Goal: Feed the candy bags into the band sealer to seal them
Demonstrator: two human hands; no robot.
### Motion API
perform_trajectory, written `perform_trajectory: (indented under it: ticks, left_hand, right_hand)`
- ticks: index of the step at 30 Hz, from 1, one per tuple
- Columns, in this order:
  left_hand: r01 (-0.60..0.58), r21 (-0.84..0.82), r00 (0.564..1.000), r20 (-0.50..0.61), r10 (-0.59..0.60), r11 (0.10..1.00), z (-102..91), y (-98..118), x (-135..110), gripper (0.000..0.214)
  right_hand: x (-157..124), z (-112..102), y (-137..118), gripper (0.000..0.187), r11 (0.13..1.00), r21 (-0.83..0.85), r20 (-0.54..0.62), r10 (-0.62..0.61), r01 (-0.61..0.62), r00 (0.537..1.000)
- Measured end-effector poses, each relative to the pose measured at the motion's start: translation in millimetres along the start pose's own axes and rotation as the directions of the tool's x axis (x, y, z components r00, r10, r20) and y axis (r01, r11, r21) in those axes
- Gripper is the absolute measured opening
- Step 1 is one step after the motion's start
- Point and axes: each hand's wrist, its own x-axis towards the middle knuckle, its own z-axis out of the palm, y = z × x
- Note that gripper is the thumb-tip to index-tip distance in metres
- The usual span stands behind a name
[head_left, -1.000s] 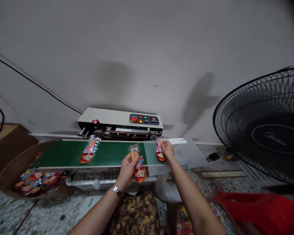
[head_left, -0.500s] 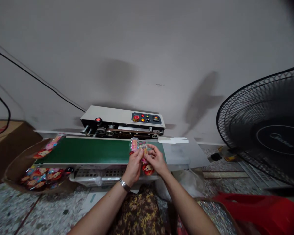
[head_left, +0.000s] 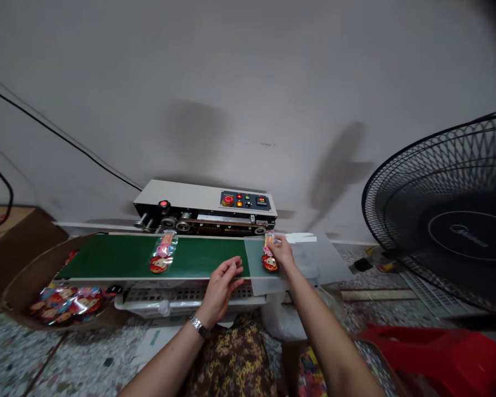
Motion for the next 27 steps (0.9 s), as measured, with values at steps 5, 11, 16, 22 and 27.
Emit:
perform_trajectory:
  ticks: [5, 11, 16, 22, 27]
  left_hand:
    - [0.001, -0.006, 1.000, -0.003, -0.001, 1.000, -0.5, -1.8, -0.3, 0.032]
    - [0.037, 0.060, 0.999, 0.035, -0.039, 0.998, -7.7, 0.1, -15.7, 0.031]
    - [0.077, 0.169, 0.994, 0.063, -0.089, 0.983, -26.3, -8.0, -28.0, 0.034]
    - [0.159, 0.245, 0.982, 0.059, -0.179, 0.956, -36.0, -27.1, -53.3, 0.036]
    - [0.155, 0.329, 0.983, 0.043, -0.178, 0.932, -35.3, -40.0, -62.2, 0.039]
  right_hand:
    - [-4.3, 9.7, -33.5, 0.050, 0.971, -0.213, 0.083, -0.095, 0.110, 0.992]
    - [-54.0, -44.2, -41.1, 0.054, 0.921, -0.213, 0.025, -0.328, 0.325, 0.944]
    - [-129.2, -133.8, 54.2, 0.050, 0.976, -0.113, -0.073, -0.195, 0.187, 0.978]
    - [-268.6, -147.5, 206.5, 0.033, 0.902, -0.204, -0.100, 0.367, -0.380, 0.925]
    - [-311.8, -94.5, 236.7, 0.017, 0.897, -0.241, -0.010, 0.378, -0.369, 0.926]
